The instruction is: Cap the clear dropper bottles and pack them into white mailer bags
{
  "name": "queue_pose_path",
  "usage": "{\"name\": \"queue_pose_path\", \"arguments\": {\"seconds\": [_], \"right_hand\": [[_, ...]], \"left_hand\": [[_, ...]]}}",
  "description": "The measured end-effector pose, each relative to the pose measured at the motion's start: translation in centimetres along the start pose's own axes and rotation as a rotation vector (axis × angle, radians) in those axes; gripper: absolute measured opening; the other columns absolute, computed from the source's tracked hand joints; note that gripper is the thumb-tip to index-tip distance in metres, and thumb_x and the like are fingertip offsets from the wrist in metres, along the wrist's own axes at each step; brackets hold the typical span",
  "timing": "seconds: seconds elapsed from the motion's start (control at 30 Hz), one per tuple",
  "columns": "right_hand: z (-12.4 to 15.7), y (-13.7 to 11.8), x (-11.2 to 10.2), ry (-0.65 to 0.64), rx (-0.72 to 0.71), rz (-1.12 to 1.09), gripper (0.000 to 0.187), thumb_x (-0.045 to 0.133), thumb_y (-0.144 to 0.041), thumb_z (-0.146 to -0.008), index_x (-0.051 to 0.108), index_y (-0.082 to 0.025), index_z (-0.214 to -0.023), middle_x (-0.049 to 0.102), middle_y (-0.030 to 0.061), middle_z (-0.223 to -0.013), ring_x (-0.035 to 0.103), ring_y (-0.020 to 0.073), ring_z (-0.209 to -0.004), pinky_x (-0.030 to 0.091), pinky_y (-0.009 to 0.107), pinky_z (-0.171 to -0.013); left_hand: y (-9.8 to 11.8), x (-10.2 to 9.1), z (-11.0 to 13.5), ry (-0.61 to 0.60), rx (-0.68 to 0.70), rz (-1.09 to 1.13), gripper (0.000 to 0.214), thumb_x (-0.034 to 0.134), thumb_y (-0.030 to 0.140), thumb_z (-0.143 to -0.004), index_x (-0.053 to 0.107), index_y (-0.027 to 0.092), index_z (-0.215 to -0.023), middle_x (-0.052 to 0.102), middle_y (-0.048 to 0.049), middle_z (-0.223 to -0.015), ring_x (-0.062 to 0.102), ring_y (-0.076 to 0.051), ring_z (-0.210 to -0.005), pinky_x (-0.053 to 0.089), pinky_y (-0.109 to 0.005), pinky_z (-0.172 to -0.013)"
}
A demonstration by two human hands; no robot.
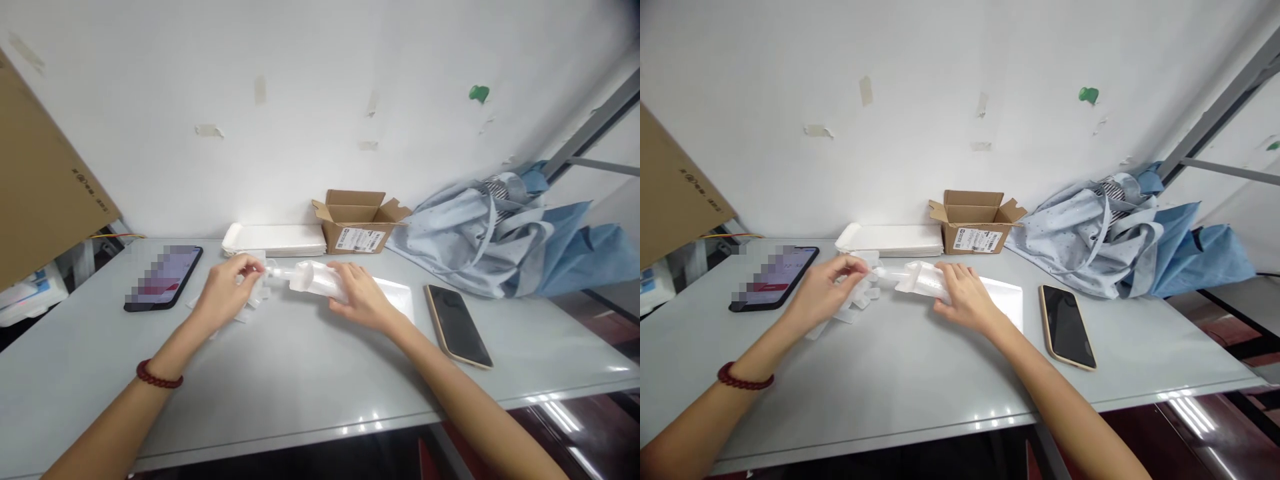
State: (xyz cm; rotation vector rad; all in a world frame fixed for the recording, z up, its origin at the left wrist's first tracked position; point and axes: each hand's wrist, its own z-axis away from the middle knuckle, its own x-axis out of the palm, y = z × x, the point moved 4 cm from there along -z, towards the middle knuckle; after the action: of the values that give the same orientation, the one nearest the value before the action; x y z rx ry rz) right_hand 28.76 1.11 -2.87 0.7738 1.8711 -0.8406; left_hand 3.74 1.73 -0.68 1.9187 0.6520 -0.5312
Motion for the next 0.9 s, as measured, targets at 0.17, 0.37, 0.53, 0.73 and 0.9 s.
{"name": "queue_pose_path", "arguments": {"seconds": [0.17,0.37,0.53,0.73,0.9], "right_hand": [[0.2,-1.1,0.3,-0.025,-0.029,-0.096,0.050,0.056,-0.023,-0.075,0.044,-0.017,-0.123,0.060,0.0133,-0.113,0.054,0.0287,-0.099,0.043,0.041,-0.085],[0.6,-2.2,1.4,-0.075,-0.090,-0.112,0.050,0.056,-0.022,-0.076,0.044,-0.017,-0.124,0.060,0.0126,-0.116,0.053,0.0279,-0.103,0.042,0.042,-0.088],[0.6,-2.0,2.0,-0.154,-0.060,-0.111,0.061,0.059,-0.027,-0.074,0.040,-0.016,-0.131,0.055,0.0139,-0.126,0.049,0.0293,-0.111,0.038,0.045,-0.094],[0.5,-0.7,2.3,-0.252,0.035,-0.069,0.081,0.065,-0.041,-0.071,0.033,-0.015,-0.140,0.051,0.0175,-0.129,0.046,0.0333,-0.115,0.035,0.050,-0.096],[0.4,-0.2,2.1,-0.298,0.072,-0.062,0.079,0.064,-0.043,-0.073,0.034,-0.015,-0.140,0.052,0.0171,-0.124,0.047,0.0338,-0.114,0.036,0.050,-0.094]], "left_hand": [[2.0,3.2,1.7,-0.064,0.154,-0.056,0.011,0.050,0.018,-0.083,0.060,0.021,-0.081,0.065,-0.0029,-0.085,0.059,-0.018,-0.078,0.046,-0.031,-0.073],[2.8,4.9,3.0,-0.189,0.274,-0.138,0.023,0.044,0.018,-0.089,0.067,0.019,-0.089,0.059,-0.0066,-0.087,0.060,-0.018,-0.077,0.047,-0.031,-0.070],[1.9,0.8,1.1,0.032,0.252,-0.213,0.024,0.046,0.024,-0.088,0.069,0.019,-0.095,0.065,-0.0087,-0.093,0.060,-0.023,-0.093,0.048,-0.034,-0.082],[-3.4,-5.1,-1.3,-0.196,-0.234,-0.254,0.027,0.056,0.041,-0.077,0.072,0.023,-0.089,0.072,-0.0064,-0.094,0.063,-0.029,-0.090,0.048,-0.038,-0.079],[-5.5,-5.5,-0.9,-0.378,-0.338,-0.033,0.034,0.066,0.049,-0.070,0.072,0.025,-0.094,0.072,-0.0050,-0.091,0.066,-0.025,-0.086,0.051,-0.029,-0.069]]}}
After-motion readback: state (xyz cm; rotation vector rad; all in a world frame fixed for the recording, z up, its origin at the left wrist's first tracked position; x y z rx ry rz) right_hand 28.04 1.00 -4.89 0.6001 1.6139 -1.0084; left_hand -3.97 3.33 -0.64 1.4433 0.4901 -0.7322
